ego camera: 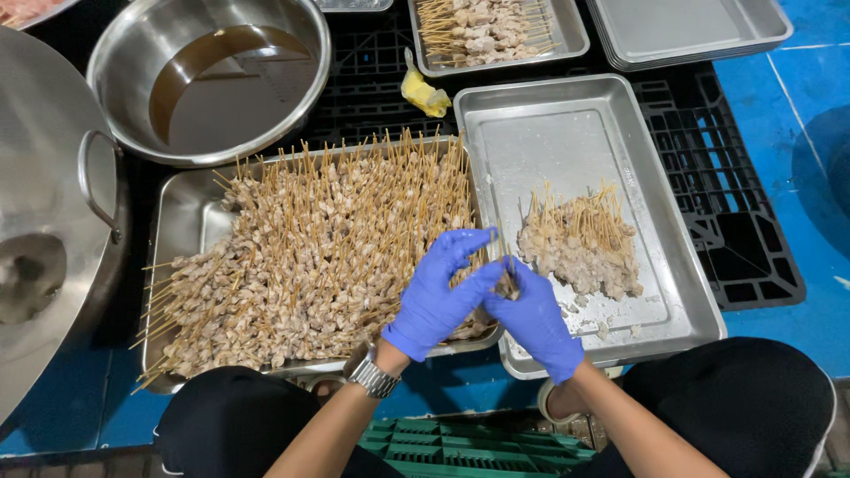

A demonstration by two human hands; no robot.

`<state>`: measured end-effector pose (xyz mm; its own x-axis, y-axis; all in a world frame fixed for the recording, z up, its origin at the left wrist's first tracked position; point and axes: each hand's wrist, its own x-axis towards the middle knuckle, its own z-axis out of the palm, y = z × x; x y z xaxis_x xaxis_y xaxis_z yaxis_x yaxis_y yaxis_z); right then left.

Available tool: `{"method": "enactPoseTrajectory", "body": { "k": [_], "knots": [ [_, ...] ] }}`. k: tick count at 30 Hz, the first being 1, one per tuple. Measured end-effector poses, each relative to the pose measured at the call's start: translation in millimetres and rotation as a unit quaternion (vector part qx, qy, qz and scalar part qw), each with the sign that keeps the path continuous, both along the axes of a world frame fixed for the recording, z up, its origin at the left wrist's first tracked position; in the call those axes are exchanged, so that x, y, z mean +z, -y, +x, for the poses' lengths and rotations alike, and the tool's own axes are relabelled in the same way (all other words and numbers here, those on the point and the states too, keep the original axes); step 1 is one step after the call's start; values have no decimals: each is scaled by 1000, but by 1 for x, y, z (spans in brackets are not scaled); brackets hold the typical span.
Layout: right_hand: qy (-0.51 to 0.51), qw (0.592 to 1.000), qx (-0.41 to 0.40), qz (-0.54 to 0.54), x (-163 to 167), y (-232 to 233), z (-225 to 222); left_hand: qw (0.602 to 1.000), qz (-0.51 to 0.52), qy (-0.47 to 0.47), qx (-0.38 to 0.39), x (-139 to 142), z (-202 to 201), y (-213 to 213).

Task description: The person sits at a stainless steel prep table and threads pieces of seasoned meat onto bamboo skewers by hand, one skewer at a time, placing each finished skewer onto a tray with completed skewers and taking new meat pieces from a tray beside them.

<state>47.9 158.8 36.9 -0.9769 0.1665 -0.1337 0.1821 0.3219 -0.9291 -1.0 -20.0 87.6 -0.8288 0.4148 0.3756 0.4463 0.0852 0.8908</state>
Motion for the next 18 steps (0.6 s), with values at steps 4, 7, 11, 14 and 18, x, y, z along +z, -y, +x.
{"method": "enactPoseTrajectory", "body": {
  "k": [4, 7, 11, 14, 18],
  "knots": [
    [-91, 994, -61, 17, -14, -19, -8, 998, -27, 18, -52, 4, 6, -3],
    [-169, 965, -107, -168, -43, -43, -20, 995, -65, 45, -64, 0, -1, -18],
    [-147, 963, -176, -141, -91, -67, -7, 990, -59, 35, -120, -18, -15, -55],
    [-112, 976, -174, -73, -126, -77, 18, 979, -115, -5, -167, -42, -19, -92],
    [-146, 977, -144, -64, -161, -84, 36, 966, -121, -2, -230, -79, -18, -128]
  ]
}}
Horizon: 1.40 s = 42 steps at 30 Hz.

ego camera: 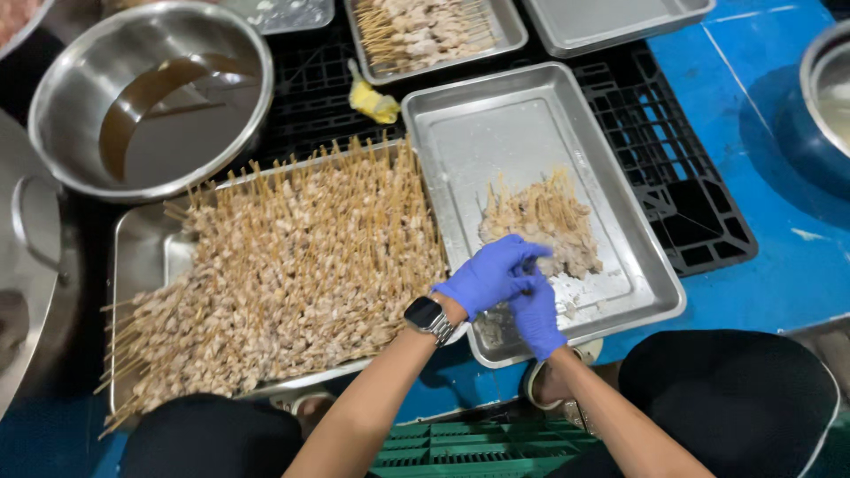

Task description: The person sits at a stainless steel prep table and threads pieces of seasoned meat onto bamboo skewers by hand, one skewer at a time, placing each finished skewer onto a tray with completed skewers and taking new meat pieces from a tray beside them.

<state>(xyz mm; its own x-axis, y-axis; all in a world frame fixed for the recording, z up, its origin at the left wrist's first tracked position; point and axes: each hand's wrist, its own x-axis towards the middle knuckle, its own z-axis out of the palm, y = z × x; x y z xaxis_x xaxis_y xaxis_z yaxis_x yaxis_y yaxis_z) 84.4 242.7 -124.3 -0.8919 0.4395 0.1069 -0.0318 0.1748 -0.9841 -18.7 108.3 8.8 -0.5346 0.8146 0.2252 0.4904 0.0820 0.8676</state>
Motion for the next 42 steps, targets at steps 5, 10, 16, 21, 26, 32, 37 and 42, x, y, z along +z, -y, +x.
{"method": "enactPoseTrajectory", "body": {
  "k": [5, 10, 16, 21, 26, 32, 37, 42],
  "knots": [
    [48, 988, 22, 148, -12, -13, 18, 996, -49, -69, -6, -28, 3, -15],
    [32, 968, 14, 249, 12, -18, 24, 996, -89, 11, -3, -28, 5, -24],
    [219, 938, 5, 270, 64, -26, 19, 991, -132, 6, 7, -21, 8, -27],
    [128, 963, 44, 235, 83, -34, 28, 992, -111, -60, 12, -20, 3, -25],
    [73, 962, 50, 258, 82, -39, 28, 991, -129, -19, 28, -15, 4, -19],
    [44, 963, 42, 262, 79, -40, 24, 993, -107, 1, 44, -9, 10, -18],
    [72, 989, 14, 126, 81, -36, 21, 995, -91, 33, 33, -13, 15, -16],
    [107, 980, 37, 163, 83, -34, 19, 992, -101, 50, 59, -18, 17, -15]
  ]
}}
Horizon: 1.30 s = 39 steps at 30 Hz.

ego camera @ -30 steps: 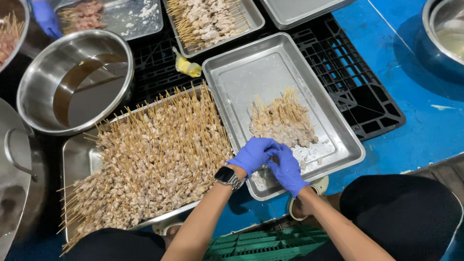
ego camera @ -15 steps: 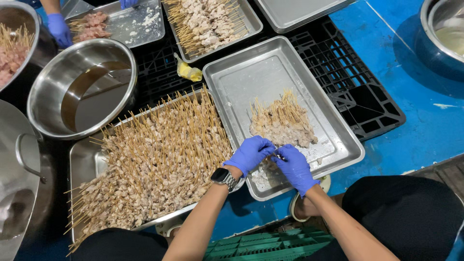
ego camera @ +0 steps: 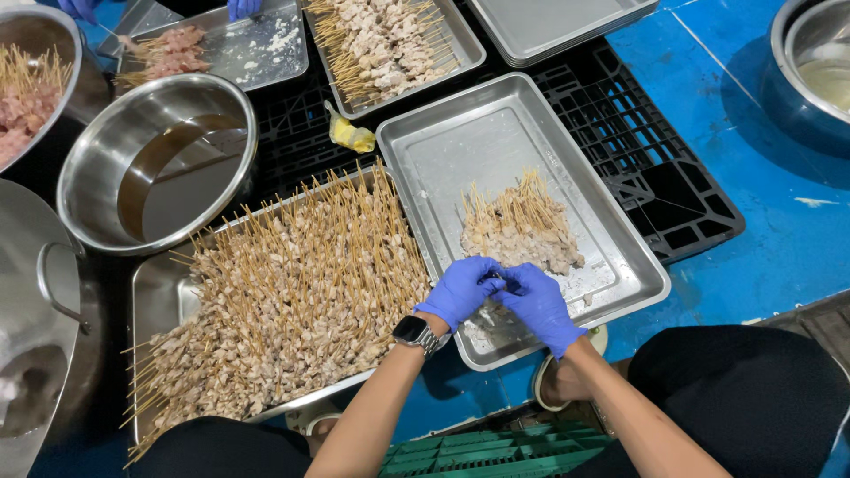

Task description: The person sits at a stainless steel prep table and threads pieces of seasoned meat onto bamboo skewers by hand, one skewer at a time, placing each finished skewer onto a tray with completed skewers and taking new meat pieces from a tray beside them.

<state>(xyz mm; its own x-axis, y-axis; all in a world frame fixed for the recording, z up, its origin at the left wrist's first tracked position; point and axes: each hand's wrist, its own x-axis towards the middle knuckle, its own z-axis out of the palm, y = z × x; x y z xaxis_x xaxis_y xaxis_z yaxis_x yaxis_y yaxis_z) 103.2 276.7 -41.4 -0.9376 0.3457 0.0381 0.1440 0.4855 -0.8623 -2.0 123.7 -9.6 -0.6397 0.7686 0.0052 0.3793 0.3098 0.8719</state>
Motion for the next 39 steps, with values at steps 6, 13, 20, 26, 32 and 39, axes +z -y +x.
{"method": "enactPoseTrajectory", "body": {
  "k": [6, 13, 20, 26, 32, 39],
  "knots": [
    [-24, 993, 34, 112, 18, -6, -8, 996, 73, 58, -4, 14, 2, -5],
    [52, 995, 26, 79, 52, -44, 7, 992, 61, 14, 114, 33, -22, -1],
    [81, 984, 31, 156, 24, -49, 2, 992, -50, -25, 112, -6, -32, -17],
    [47, 986, 18, 162, 12, -57, 5, 957, -227, -22, 178, -45, -44, -53],
    [15, 987, 29, 160, 10, -61, -2, 914, -287, 29, 286, -44, -28, -76],
    [60, 990, 17, 130, 12, -59, -5, 910, -293, 33, 290, -58, -37, -81]
  ]
}}
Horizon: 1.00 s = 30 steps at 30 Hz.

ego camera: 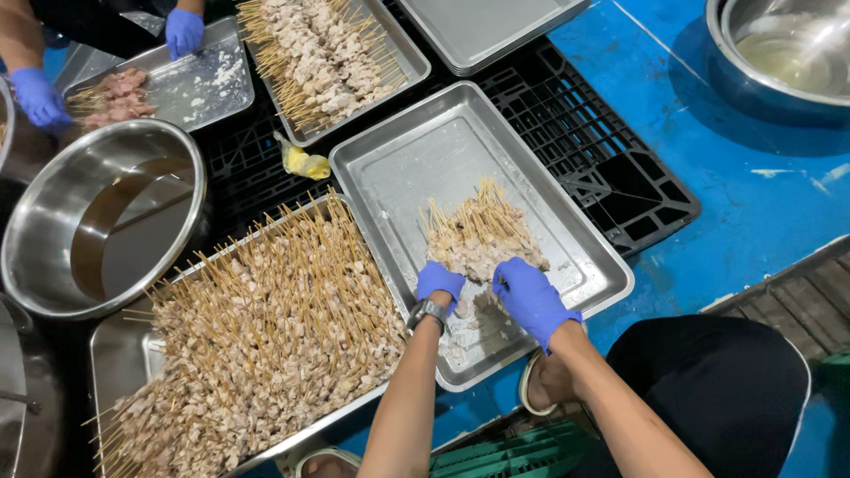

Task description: The person sits at a stainless steel prep table and threads pieces of seasoned meat onto bamboo skewers by hand, one skewer at a time, placing each finished skewer onto a tray with completed skewers and taking new meat pieces from a tray beside them.

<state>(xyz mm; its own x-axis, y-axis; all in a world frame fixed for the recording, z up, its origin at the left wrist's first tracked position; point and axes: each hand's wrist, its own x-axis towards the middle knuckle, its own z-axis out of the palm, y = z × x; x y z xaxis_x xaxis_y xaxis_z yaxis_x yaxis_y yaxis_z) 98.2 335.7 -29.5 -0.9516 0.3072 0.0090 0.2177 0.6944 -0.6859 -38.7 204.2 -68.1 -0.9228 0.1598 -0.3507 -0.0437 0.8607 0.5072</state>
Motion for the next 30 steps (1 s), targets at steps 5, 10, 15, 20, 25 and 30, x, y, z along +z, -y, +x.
{"method": "enactPoseTrajectory", "body": {
  "k": [5, 10, 15, 20, 25, 30],
  "knots": [
    [-10, 1000, -2, -2, -7, -3, -6, 989, -8, 70, -133, -3, -25, 12],
    [-42, 999, 8, -6, -7, -8, -9, 974, 117, 62, -185, 5, -25, 28],
    [-97, 994, 32, -31, 12, 3, -6, 931, 234, -20, -280, 19, -1, 36],
    [-25, 994, 23, -108, 34, 18, -7, 919, 143, -62, -361, 21, 14, 38],
    [-35, 994, 106, -12, 24, 19, -7, 929, 222, -38, -292, -3, 22, 42],
    [-48, 996, 72, -11, -11, 9, -10, 895, 249, -195, -315, 8, 25, 42]
  ]
}}
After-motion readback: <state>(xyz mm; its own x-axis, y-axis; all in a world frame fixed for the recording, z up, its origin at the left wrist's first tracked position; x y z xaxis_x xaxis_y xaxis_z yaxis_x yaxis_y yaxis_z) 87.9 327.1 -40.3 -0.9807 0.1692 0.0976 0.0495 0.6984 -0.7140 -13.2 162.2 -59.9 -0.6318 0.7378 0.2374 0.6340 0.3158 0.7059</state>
